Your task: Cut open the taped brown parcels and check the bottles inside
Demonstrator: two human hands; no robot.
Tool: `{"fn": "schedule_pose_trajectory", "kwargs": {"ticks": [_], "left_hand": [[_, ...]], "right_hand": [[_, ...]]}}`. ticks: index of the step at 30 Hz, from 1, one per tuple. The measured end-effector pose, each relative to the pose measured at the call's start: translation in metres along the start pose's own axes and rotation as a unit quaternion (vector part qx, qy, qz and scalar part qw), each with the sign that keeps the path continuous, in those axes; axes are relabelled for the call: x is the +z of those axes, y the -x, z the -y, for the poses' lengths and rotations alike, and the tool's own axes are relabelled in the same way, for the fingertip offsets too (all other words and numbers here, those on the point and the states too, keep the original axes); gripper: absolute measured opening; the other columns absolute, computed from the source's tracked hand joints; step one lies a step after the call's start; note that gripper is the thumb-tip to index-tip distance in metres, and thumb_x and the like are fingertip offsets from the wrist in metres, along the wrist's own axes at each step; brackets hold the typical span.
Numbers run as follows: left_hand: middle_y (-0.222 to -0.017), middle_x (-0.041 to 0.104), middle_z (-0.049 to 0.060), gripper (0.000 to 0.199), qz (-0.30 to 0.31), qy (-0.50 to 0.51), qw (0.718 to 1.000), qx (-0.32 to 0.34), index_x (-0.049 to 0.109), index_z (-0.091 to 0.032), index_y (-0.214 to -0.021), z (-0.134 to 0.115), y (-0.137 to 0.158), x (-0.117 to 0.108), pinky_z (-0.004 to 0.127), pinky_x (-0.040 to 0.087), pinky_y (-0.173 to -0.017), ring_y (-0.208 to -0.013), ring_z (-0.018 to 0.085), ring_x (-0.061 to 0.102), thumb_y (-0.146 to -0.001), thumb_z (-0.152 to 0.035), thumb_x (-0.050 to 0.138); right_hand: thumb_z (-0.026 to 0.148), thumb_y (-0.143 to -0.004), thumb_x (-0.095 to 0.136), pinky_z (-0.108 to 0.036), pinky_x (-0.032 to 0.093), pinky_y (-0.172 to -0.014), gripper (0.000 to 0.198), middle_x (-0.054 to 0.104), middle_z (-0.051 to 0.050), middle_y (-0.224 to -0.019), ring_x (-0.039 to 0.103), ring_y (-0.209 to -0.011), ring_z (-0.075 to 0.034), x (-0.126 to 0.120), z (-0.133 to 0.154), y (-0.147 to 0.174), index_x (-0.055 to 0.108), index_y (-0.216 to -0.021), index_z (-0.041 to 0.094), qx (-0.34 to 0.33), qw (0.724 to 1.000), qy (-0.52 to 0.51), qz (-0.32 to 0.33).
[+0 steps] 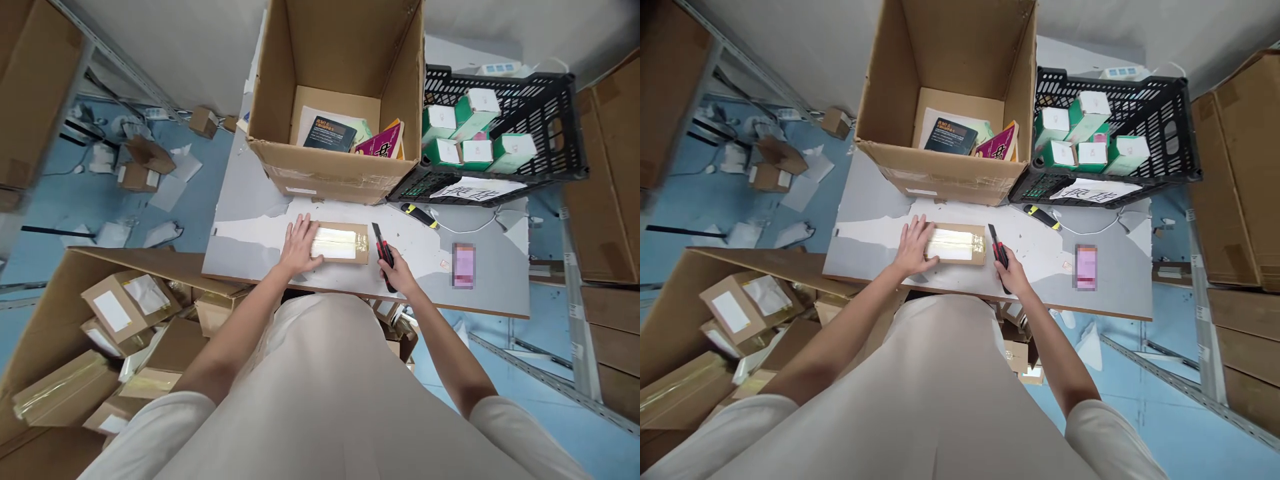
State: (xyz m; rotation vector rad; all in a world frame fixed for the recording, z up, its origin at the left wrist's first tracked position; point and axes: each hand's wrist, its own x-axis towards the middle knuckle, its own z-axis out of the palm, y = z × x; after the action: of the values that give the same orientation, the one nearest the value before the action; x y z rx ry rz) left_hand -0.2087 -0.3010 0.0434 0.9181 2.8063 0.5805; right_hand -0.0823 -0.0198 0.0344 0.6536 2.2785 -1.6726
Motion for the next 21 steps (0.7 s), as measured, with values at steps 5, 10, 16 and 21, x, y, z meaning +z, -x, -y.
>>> {"fn": "schedule_pose_trajectory", "kwargs": {"ticks": [5,10,16,21], "left_hand": [[-0.153,0.023,0.02,0.113,0.071,-0.053,0.996,0.011,0.024,-0.013,-0.147,-0.004,-0.012,0.002,0.056,0.006,-0.113,-0.142,0.04,0.015,-0.059,-0.071,0.064],[-0.151,0.028,0.02,0.114,0.057,-0.044,0.997,0.009,0.027,-0.012,-0.146,-0.004,-0.01,0.007,0.052,0.015,-0.112,-0.141,0.039,0.019,-0.058,-0.074,0.064],[-0.15,0.031,0.019,0.115,0.039,-0.032,0.999,0.016,0.029,-0.012,-0.145,-0.001,-0.011,0.009,0.051,0.018,-0.112,-0.139,0.04,0.022,-0.056,-0.076,0.064],[-0.148,0.033,0.019,0.113,0.032,-0.032,0.999,0.01,0.031,-0.013,-0.144,-0.001,-0.013,0.013,0.052,0.018,-0.111,-0.138,0.04,0.023,-0.056,-0.075,0.065]], "right_hand": [[0.03,-0.082,0.055,-0.031,0.053,-0.057,0.073,0.062,0.002,-0.076,0.055,-0.05,-0.011,-0.004,0.006,0.017,0.024,-0.149,0.031,0.04,0.997,-0.023,0.055],[0.03,-0.082,0.056,-0.028,0.052,-0.051,0.075,0.06,0.001,-0.085,0.053,-0.051,-0.009,-0.006,0.005,0.016,0.021,-0.149,0.033,0.062,0.99,-0.089,0.087],[0.028,-0.083,0.057,-0.026,0.052,-0.048,0.073,0.058,0.002,-0.082,0.053,-0.049,-0.008,-0.017,0.003,0.011,0.025,-0.148,0.033,0.062,0.989,-0.071,0.116],[0.028,-0.085,0.055,-0.024,0.05,-0.044,0.07,0.056,0.003,-0.075,0.052,-0.045,-0.008,-0.024,0.008,-0.005,0.025,-0.148,0.031,0.043,0.989,-0.045,0.136]]}}
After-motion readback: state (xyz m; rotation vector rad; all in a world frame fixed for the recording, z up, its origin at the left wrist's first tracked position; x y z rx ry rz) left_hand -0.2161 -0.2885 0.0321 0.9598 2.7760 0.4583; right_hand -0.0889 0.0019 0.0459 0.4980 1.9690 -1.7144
